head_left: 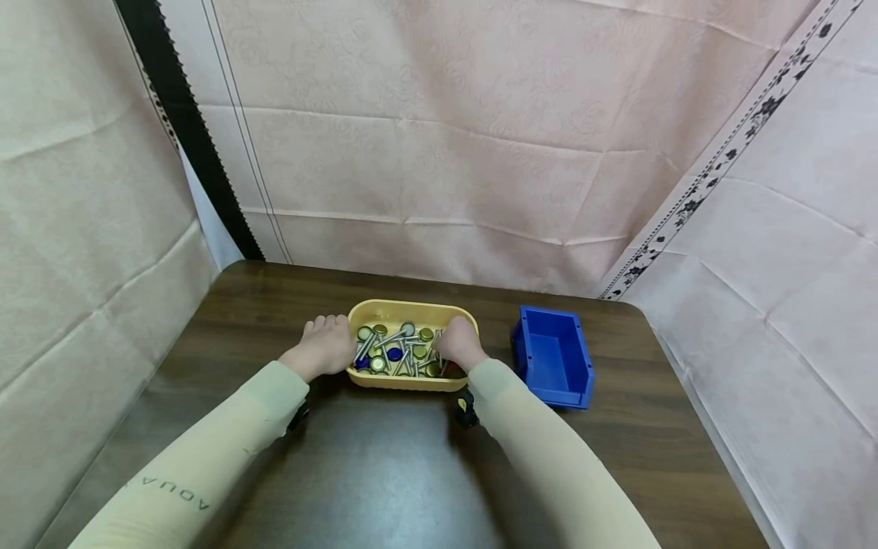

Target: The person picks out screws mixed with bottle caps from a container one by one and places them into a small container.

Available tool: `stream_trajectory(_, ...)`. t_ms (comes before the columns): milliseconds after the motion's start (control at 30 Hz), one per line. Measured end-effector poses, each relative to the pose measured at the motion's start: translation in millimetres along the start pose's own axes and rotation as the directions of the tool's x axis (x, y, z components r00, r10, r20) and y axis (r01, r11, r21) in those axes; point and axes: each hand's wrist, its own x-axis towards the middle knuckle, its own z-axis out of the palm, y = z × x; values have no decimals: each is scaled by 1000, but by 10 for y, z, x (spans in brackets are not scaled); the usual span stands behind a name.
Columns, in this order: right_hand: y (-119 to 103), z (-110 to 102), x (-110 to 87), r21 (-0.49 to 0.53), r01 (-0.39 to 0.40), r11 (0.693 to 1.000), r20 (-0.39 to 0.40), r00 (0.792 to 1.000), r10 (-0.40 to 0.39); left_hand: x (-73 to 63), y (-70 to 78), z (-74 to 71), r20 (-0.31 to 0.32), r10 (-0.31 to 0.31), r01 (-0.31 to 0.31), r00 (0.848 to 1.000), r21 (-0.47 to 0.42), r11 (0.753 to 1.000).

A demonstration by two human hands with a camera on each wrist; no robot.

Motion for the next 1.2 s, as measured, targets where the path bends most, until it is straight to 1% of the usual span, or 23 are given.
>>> stream_trajectory(100, -24, -62, -11, 55, 10, 998, 23, 1000, -12, -5, 7, -3, 3, -4, 4, 1000, 0, 1000)
stream_trajectory(200, -45, -105, -20, 174, -32, 984, 56, 998, 22, -8, 16, -7, 9, -4, 4, 1000, -2, 1000)
stream_trajectory(267, -48, -119, -29, 262, -68, 963, 74, 996, 50, -4, 20, -9, 12, 1, -1, 1000, -5, 1000)
stream_trajectory(333, -45, -128, -46, 340, -82, 937, 83, 995, 57, -2, 23, -9, 13, 1, -1, 1000, -6, 1000)
stream_trajectory(467, -25, -147, -86, 430, -49, 902, 73, 997, 19, 1, 26, -7, 14, -7, 7, 1000, -7, 1000)
stream_trajectory(533, -11, -164, -96, 445, -33, 895, 60, 998, 7, 4, 28, -4, 13, -9, 10, 1000, -8, 1000)
stream_trajectory(633, 9, -197, -96, 440, -20, 898, 42, 999, 1, 15, 29, -2, 10, -5, 5, 1000, -12, 1000)
stream_trajectory(700, 30, -220, -95, 432, -17, 902, 41, 999, -1, 20, 28, 2, 9, -4, 4, 1000, -13, 1000)
stream_trajectory(800, 77, -250, -89, 445, -22, 895, 48, 999, 1, 20, 26, 12, 9, -8, 8, 1000, -11, 1000)
stream_trajectory(967, 180, -288, -72, 488, -23, 873, 52, 999, -4, 19, 13, 27, 12, 1, -1, 1000, -13, 1000)
stream_trajectory(1100, 265, -329, -45, 537, -22, 844, 57, 998, -11, -18, -11, 46, 14, 8, -7, 1000, -20, 1000)
stream_trajectory(1200, 334, -396, -29, 556, -23, 831, 62, 998, -13, -54, -17, 57, 12, 9, -9, 1000, -24, 1000)
